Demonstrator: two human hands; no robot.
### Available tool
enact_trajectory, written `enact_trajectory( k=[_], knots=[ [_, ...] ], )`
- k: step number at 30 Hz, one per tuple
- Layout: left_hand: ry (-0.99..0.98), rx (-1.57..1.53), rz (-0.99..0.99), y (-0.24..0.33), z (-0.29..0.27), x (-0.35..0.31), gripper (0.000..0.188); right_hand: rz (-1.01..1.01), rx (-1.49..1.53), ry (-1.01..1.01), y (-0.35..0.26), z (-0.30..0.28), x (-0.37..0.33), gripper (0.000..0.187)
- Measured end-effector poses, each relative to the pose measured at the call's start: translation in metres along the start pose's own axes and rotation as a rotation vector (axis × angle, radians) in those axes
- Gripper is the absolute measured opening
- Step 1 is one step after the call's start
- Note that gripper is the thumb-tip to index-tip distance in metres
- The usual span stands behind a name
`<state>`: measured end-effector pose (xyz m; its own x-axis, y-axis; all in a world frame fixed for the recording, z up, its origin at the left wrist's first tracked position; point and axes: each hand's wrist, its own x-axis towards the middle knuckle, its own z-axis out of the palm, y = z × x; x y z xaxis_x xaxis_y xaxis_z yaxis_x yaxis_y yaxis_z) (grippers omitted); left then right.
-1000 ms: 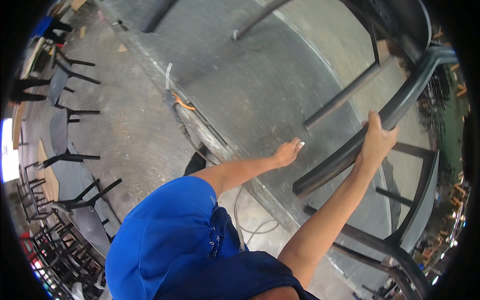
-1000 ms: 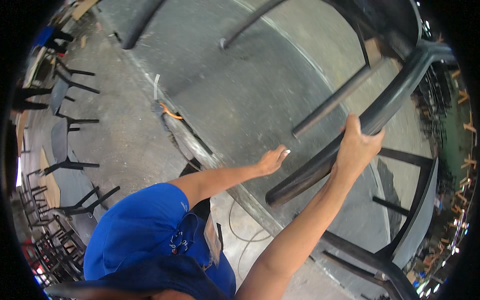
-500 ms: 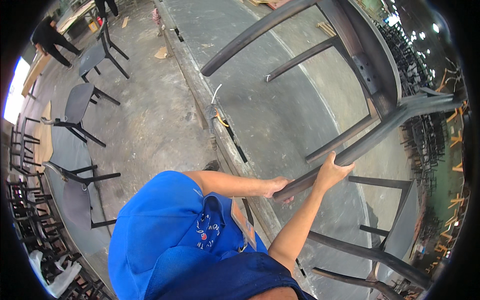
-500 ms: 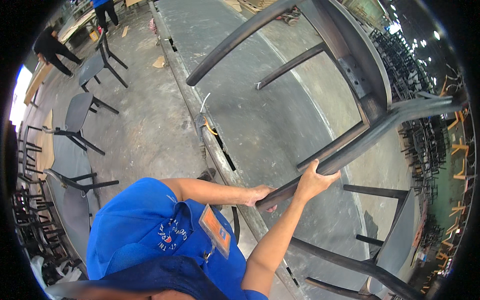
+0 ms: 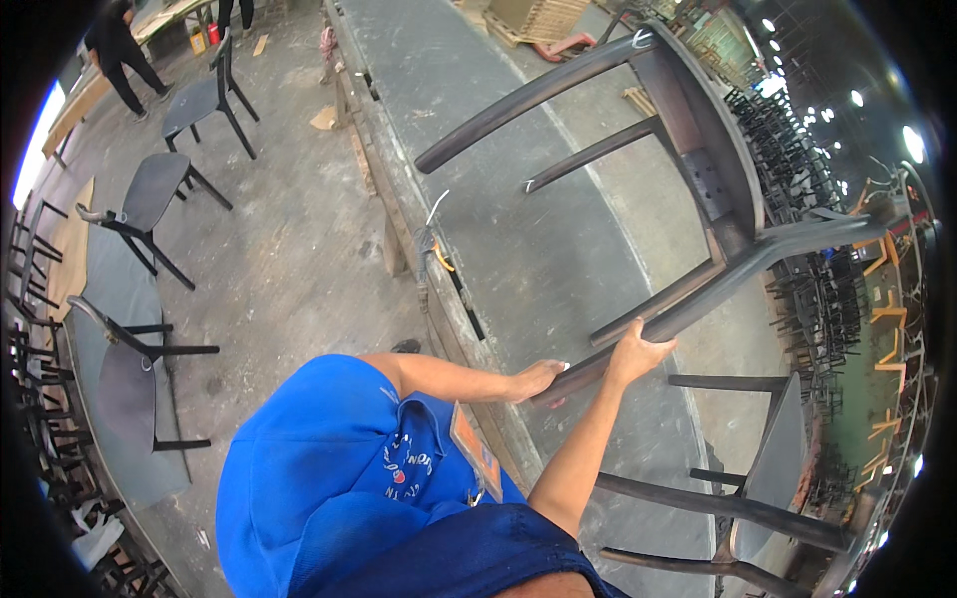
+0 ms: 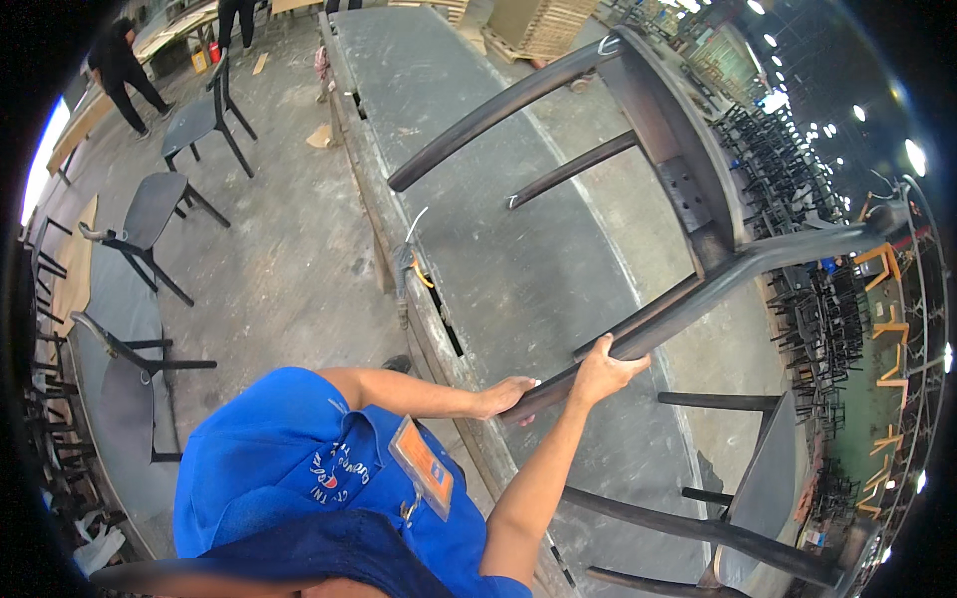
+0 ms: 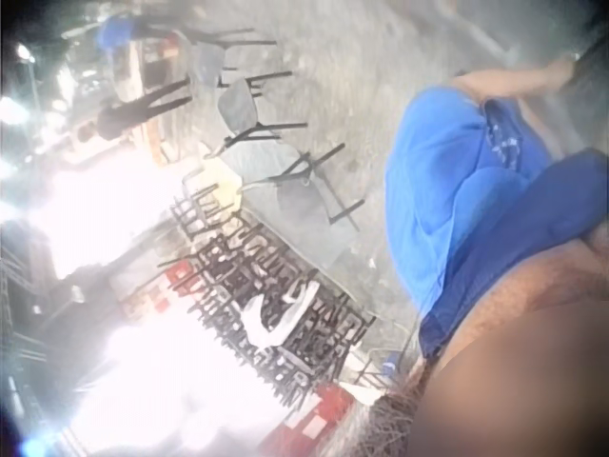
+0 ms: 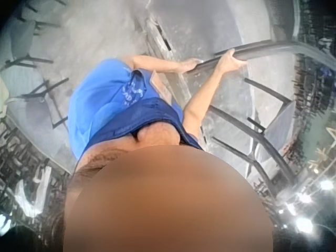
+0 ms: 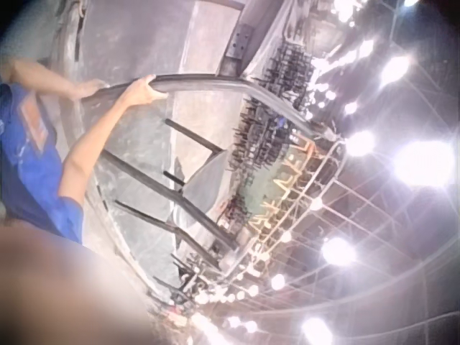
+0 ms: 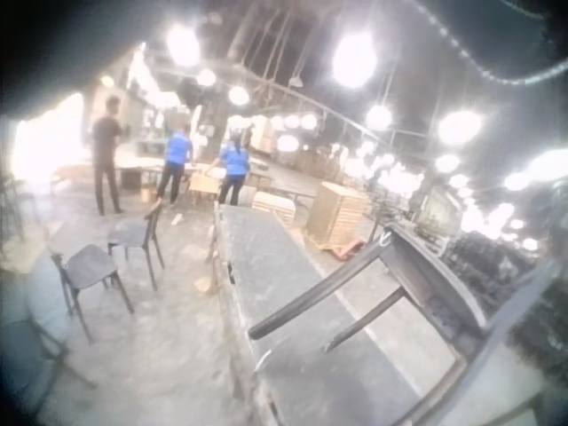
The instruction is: The person wipes the surfaces of black chairs with a white cloth in a factory setting. They lift and rotate each chair to clean the seat, backrest, and legs, then place the chair back down and move to the next one.
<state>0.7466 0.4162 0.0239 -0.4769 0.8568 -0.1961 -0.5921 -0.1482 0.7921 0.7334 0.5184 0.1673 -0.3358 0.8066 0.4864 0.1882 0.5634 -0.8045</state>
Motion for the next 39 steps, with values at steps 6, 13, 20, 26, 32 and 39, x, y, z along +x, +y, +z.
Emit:
enact_trajectory(
  k=[6, 13, 20, 26, 32, 39],
  knots=[
    [0.106, -0.03, -0.129, 0.004, -0.005, -0.015, 0.039, 0.013, 0.017, -0.025, -0.007, -0.002, -0.023, 0.063],
    [0.212, 0.044, -0.12, 0.017, -0.057, -0.073, 0.041, -0.032, 0.326, -0.309, -0.011, 0.005, -0.076, 0.077],
    [0.399, 0.257, 0.096, 0.039, -0.093, -0.125, 0.043, -0.336, 0.565, -0.604, -0.001, 0.014, -0.095, 0.057],
    [0.591, 0.339, 0.073, 0.062, -0.138, -0.151, 0.04, 0.222, 0.637, -0.494, 0.069, 0.0, -0.044, 0.05],
    [0.944, 0.625, 0.141, 0.065, -0.174, -0.163, 0.041, 0.504, 0.527, -0.308, 0.15, 0.038, 0.031, 0.077],
    [0.993, 0.749, 0.366, 0.078, -0.185, -0.158, 0.044, 0.658, 1.054, -0.618, 0.136, 0.097, 0.054, 0.082]
  ],
)
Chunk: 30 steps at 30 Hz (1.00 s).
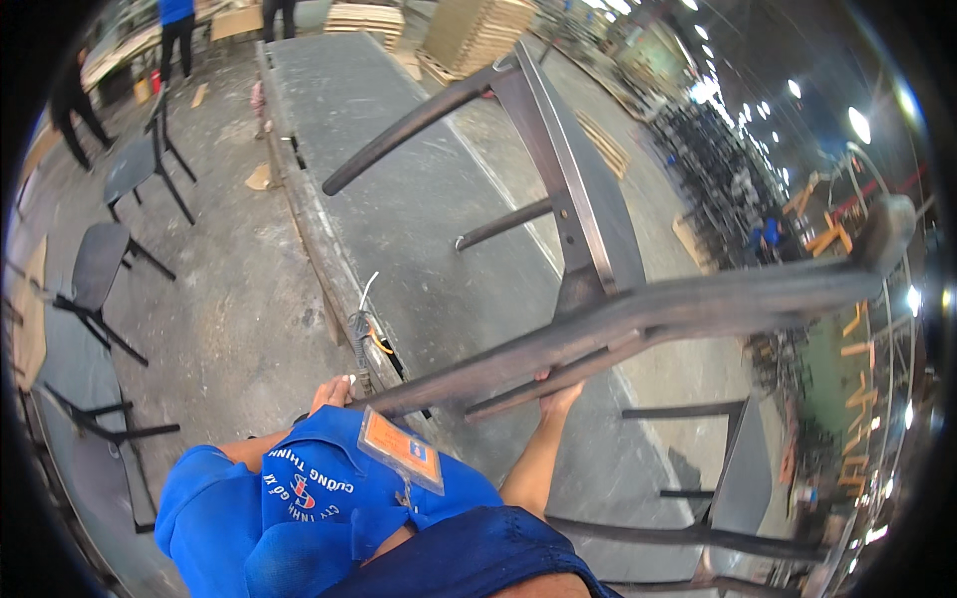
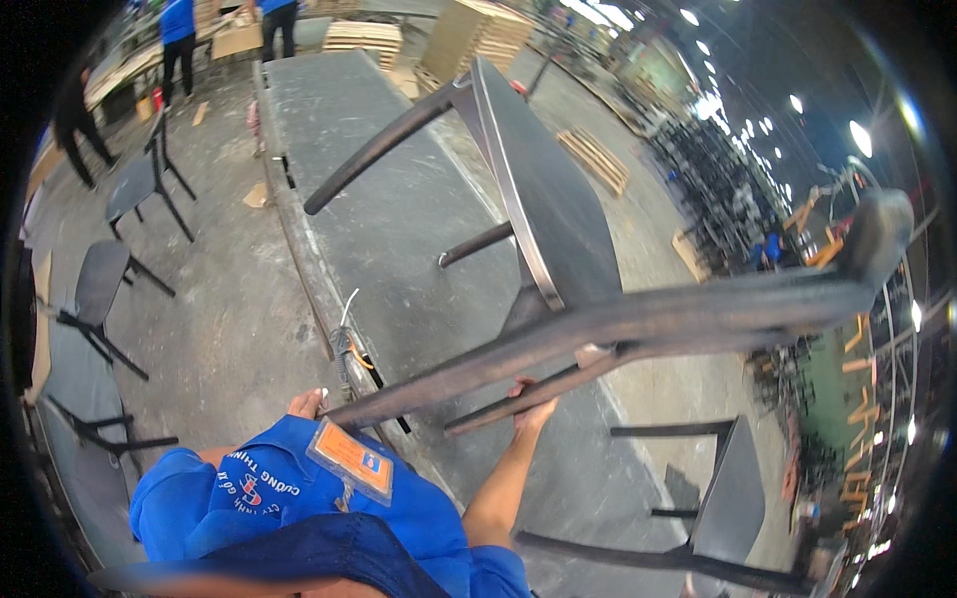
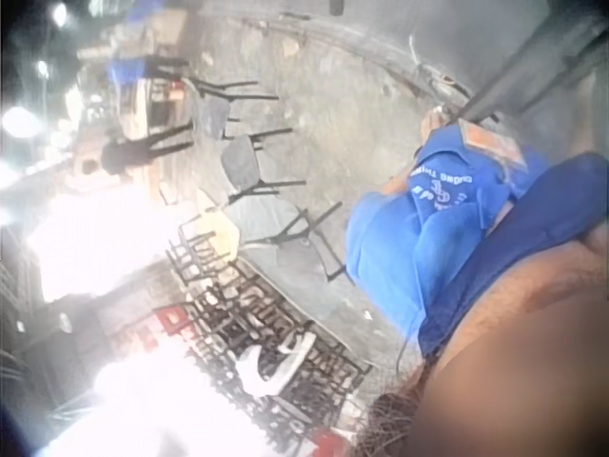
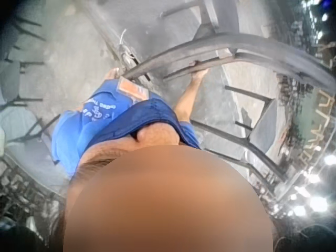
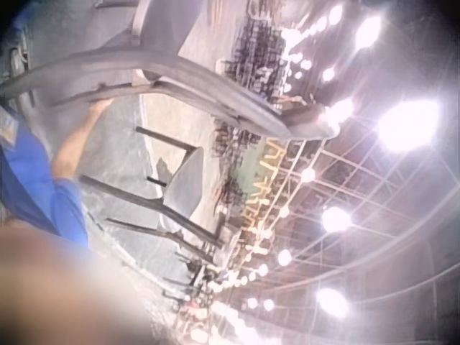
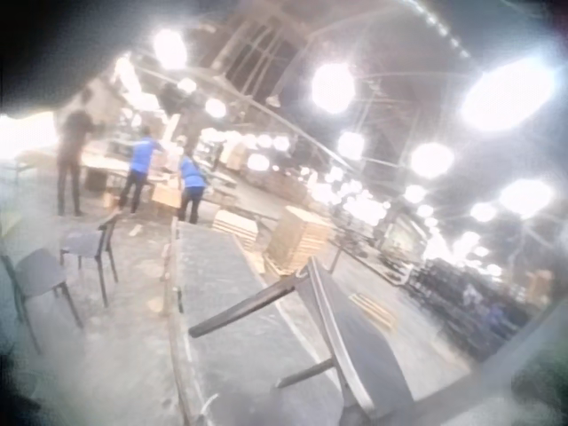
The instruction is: The person wipes the surfaces of black chairs with a white cloth in a factory setting. They lift and rotate each chair to clean the seat, backrest, and legs, then place the chair back down and move to the next one.
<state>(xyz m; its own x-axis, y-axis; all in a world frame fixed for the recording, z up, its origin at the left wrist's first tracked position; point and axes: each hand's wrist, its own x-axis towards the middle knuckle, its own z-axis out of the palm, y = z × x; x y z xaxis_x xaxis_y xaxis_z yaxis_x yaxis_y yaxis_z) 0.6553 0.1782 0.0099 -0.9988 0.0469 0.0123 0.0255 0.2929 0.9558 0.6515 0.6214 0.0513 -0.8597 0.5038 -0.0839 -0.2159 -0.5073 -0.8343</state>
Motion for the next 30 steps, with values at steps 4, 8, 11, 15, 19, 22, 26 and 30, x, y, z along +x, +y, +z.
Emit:
enact_trajectory(
  k=[4, 8, 11, 15, 19, 22, 26, 30],
  knots=[
    [-0.039, -0.164, -0.169, 0.007, -0.001, 0.022, 0.044, -0.064, -0.049, 0.235, -0.023, 0.021, -0.025, 0.086],
    [-0.271, -0.38, -0.266, 0.013, 0.01, 0.053, 0.041, -0.169, -0.141, 0.274, -0.07, 0.025, -0.076, 0.09],
    [-0.378, -0.49, -0.399, 0.023, 0.033, 0.072, 0.038, -0.267, -0.271, 0.304, -0.108, 0.037, -0.122, 0.09],
    [-0.536, -0.398, -0.426, 0.04, 0.056, 0.09, 0.036, -0.442, -0.618, 0.379, -0.145, 0.064, -0.172, 0.074],
    [-0.501, -0.112, -0.064, 0.074, 0.051, 0.133, 0.035, -0.421, -0.789, 0.545, -0.157, 0.091, -0.167, 0.055],
    [-0.459, -0.237, -0.052, 0.122, 0.047, 0.133, 0.032, -0.356, -0.827, 0.583, -0.162, 0.101, -0.151, 0.052],
    [-0.171, -0.427, 0.788, 0.213, 0.061, 0.148, 0.013, -0.34, -0.873, 0.598, -0.167, 0.11, -0.141, 0.051],
    [-0.147, -0.133, 1.306, 0.299, 0.095, 0.18, 0.02, -0.359, -0.857, 0.616, -0.169, 0.113, -0.138, 0.051]
  ],
)
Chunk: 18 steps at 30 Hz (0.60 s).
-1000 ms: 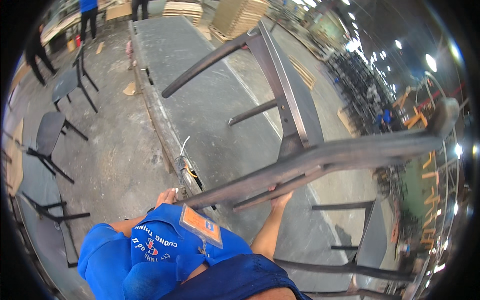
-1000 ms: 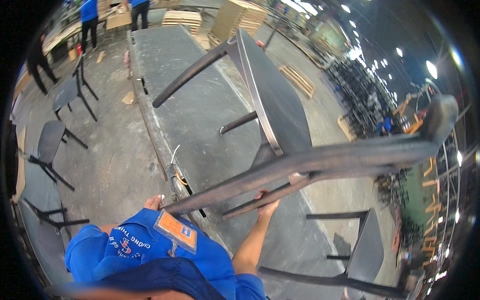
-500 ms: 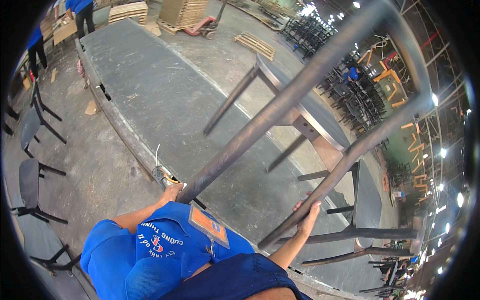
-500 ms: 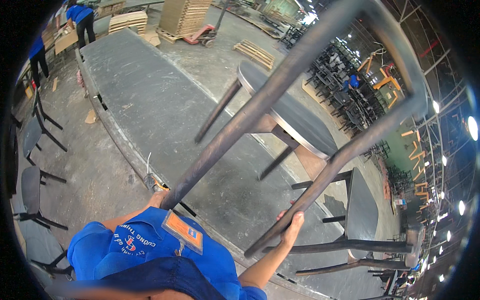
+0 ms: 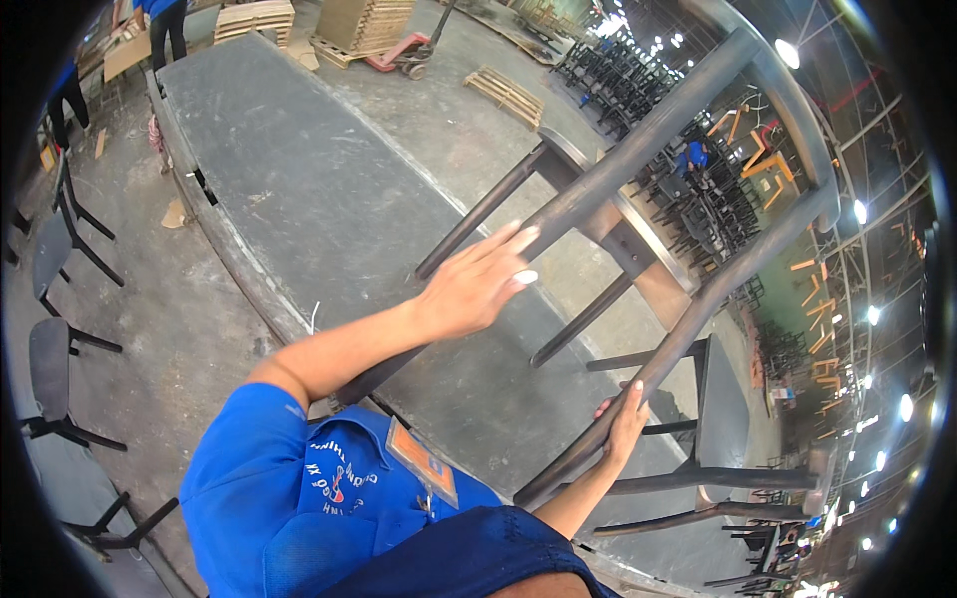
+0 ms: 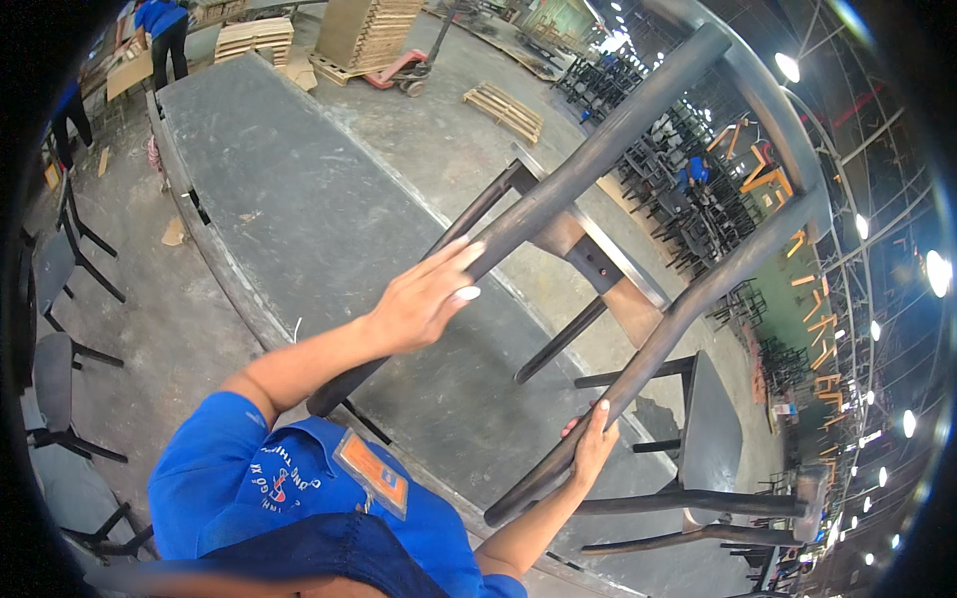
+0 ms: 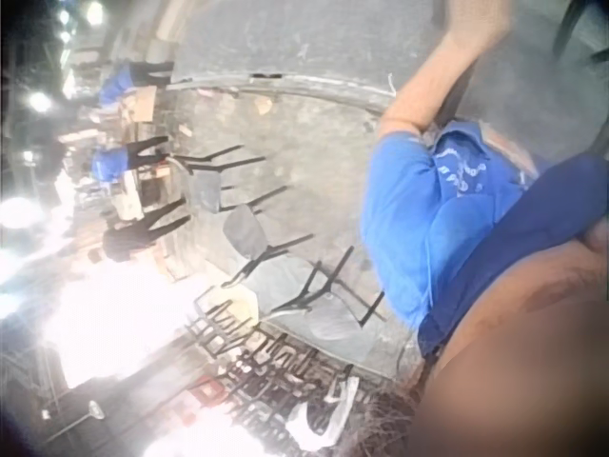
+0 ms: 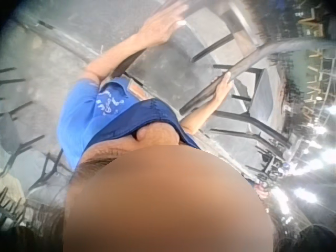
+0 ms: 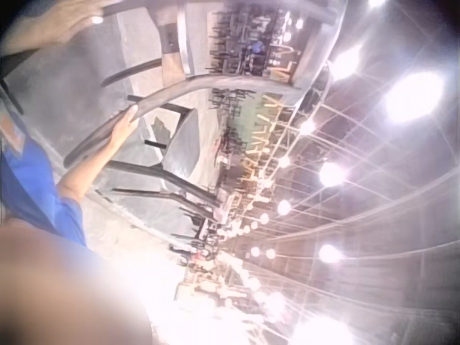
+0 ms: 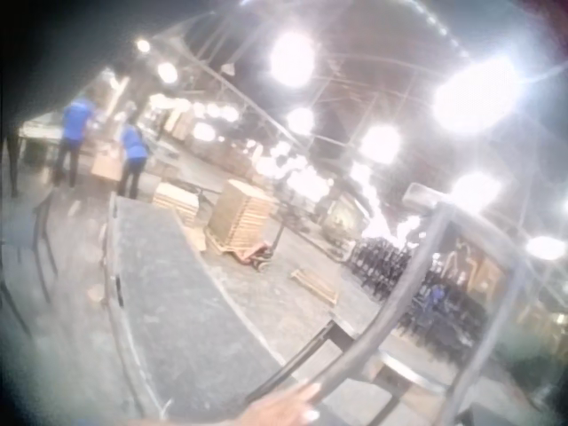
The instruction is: The person wipes the surfaces of black chairs with a white cloth in a factory setting. They lift and rotate each chair to clean the seat, backrest, and legs, then place the chair back down and move to the next one.
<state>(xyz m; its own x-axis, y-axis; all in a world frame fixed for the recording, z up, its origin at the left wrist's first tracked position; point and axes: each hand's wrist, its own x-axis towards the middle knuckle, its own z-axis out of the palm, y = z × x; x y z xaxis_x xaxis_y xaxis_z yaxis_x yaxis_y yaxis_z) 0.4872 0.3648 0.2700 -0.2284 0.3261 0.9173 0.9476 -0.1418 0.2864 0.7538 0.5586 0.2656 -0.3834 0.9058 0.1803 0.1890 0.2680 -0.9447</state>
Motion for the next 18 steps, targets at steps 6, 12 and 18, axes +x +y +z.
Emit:
enact_trajectory(
  k=[6, 12, 18],
  knots=[
    [0.176, 0.005, 0.089, -0.021, 0.034, 0.085, 0.019, 0.03, -0.012, 0.023, -0.002, 0.002, 0.005, 0.051],
    [0.218, 0.036, 0.12, -0.025, 0.032, 0.073, 0.018, 0.031, 0.008, 0.012, -0.001, 0.003, 0.007, 0.053],
    [0.175, -0.295, -0.13, -0.033, 0.002, 0.067, 0.02, 0.048, -0.016, 0.007, -0.003, 0.004, 0.006, 0.053]
  ],
)
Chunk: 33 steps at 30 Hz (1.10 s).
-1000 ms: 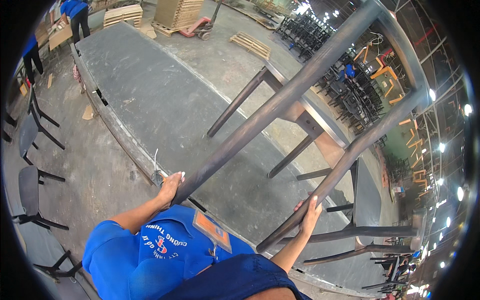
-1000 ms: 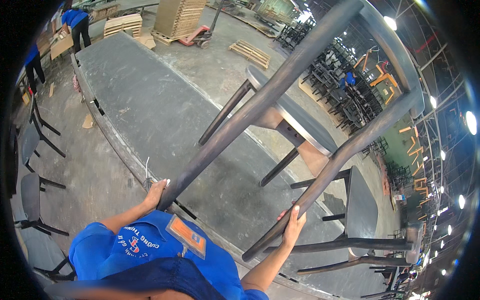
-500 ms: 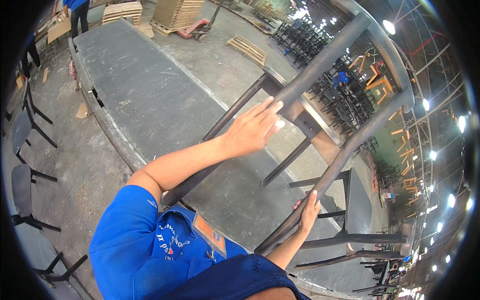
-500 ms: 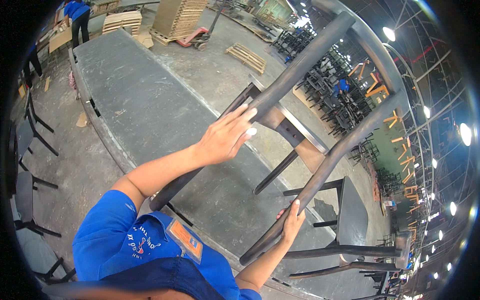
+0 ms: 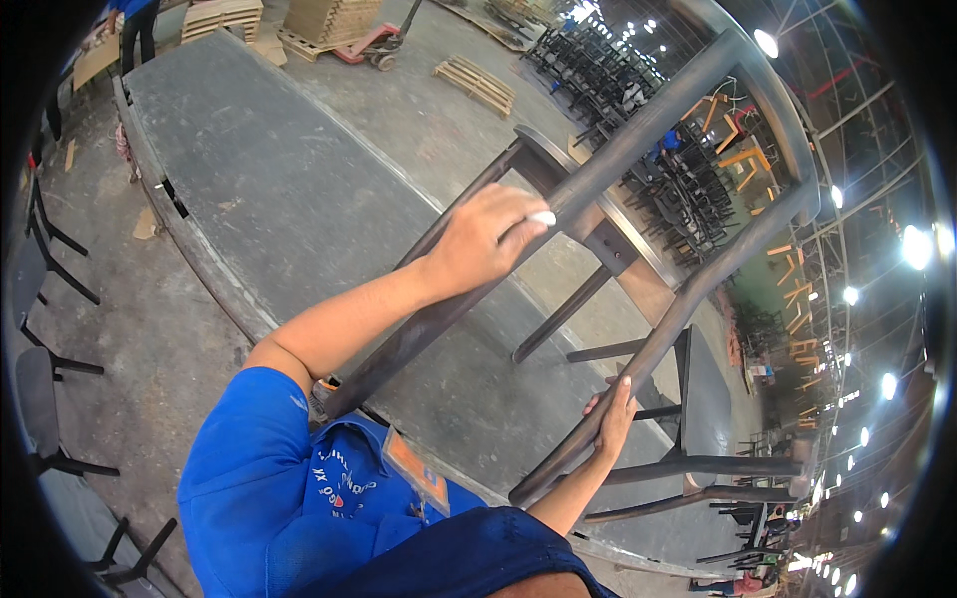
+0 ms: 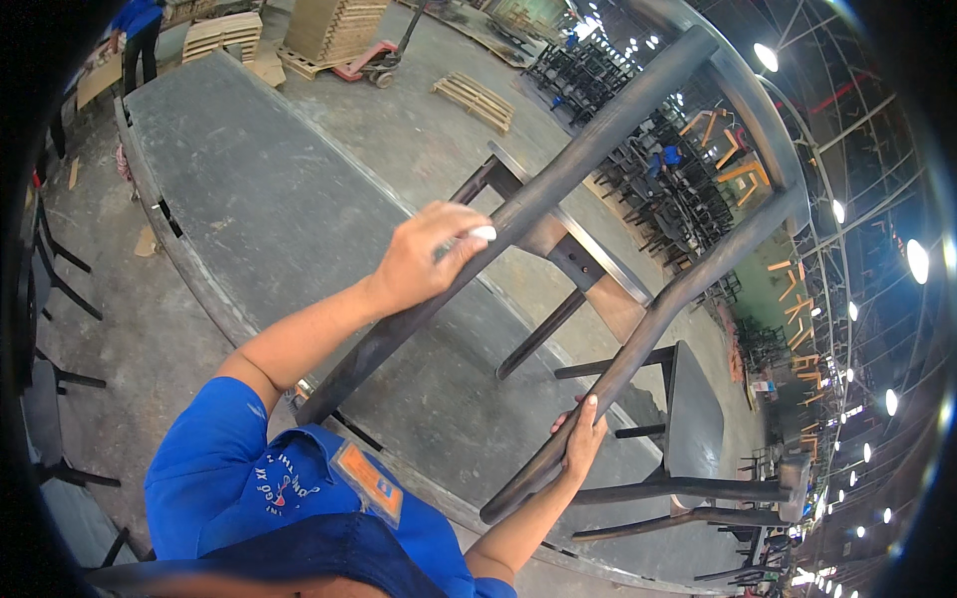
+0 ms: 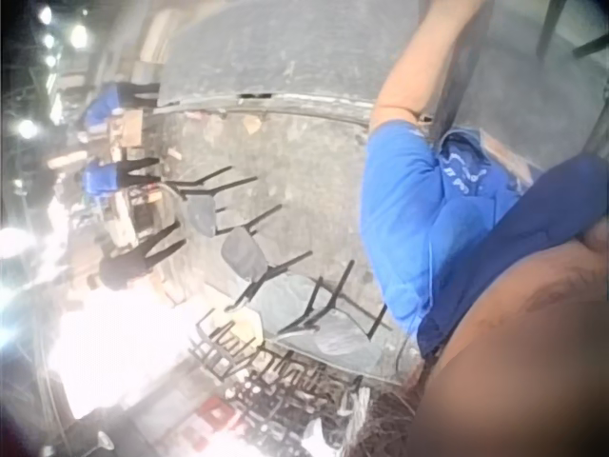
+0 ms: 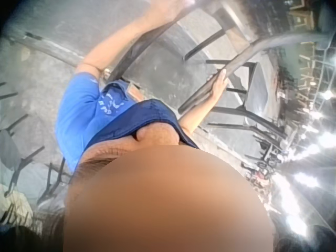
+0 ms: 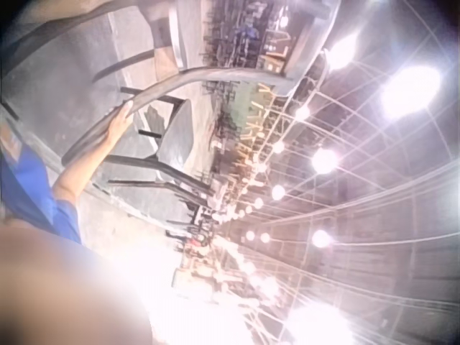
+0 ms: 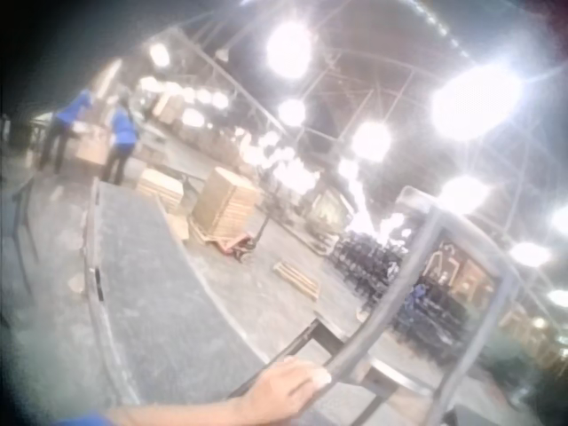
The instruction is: The person wipes the surfaces of black chairs with a white cloth in a factory setting. They lift and rotate each chair to clean the seat, backrest, and legs, then place the chair back down and move to the next one.
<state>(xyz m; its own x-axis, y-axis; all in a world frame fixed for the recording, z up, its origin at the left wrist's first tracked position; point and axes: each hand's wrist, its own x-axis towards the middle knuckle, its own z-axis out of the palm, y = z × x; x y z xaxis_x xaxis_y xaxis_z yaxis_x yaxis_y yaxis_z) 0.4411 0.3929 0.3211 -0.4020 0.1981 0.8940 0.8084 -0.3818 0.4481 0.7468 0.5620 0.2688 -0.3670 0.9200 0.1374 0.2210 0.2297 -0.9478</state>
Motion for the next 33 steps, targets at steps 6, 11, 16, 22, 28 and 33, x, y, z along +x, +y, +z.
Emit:
enact_trajectory(
  k=[6, 11, 16, 22, 28, 33],
  knots=[
    [-0.012, -0.237, -0.276, -0.008, 0.008, 0.043, 0.022, 0.013, -0.041, 0.023, -0.002, 0.002, 0.003, 0.056],
    [-0.143, -0.041, -0.11, -0.023, 0.022, 0.073, 0.016, -0.005, -0.03, 0.019, -0.003, 0.003, 0.006, 0.056],
    [-0.367, -0.156, -0.05, -0.04, 0.0, 0.063, 0.01, -0.023, -0.035, 0.025, -0.001, 0.004, 0.005, 0.054],
    [-0.28, -0.35, -0.377, -0.048, 0.015, 0.083, 0.01, -0.034, 0.006, 0.021, 0.003, 0.002, 0.002, 0.051],
    [0.043, -0.197, 0.015, -0.022, 0.03, 0.127, 0.015, -0.017, -0.026, 0.007, 0.002, 0.0, -0.007, 0.051],
    [0.081, 0.219, 0.601, 0.007, 0.063, 0.164, 0.017, -0.007, 0.022, 0.026, 0.004, -0.001, -0.019, 0.048]
  ],
)
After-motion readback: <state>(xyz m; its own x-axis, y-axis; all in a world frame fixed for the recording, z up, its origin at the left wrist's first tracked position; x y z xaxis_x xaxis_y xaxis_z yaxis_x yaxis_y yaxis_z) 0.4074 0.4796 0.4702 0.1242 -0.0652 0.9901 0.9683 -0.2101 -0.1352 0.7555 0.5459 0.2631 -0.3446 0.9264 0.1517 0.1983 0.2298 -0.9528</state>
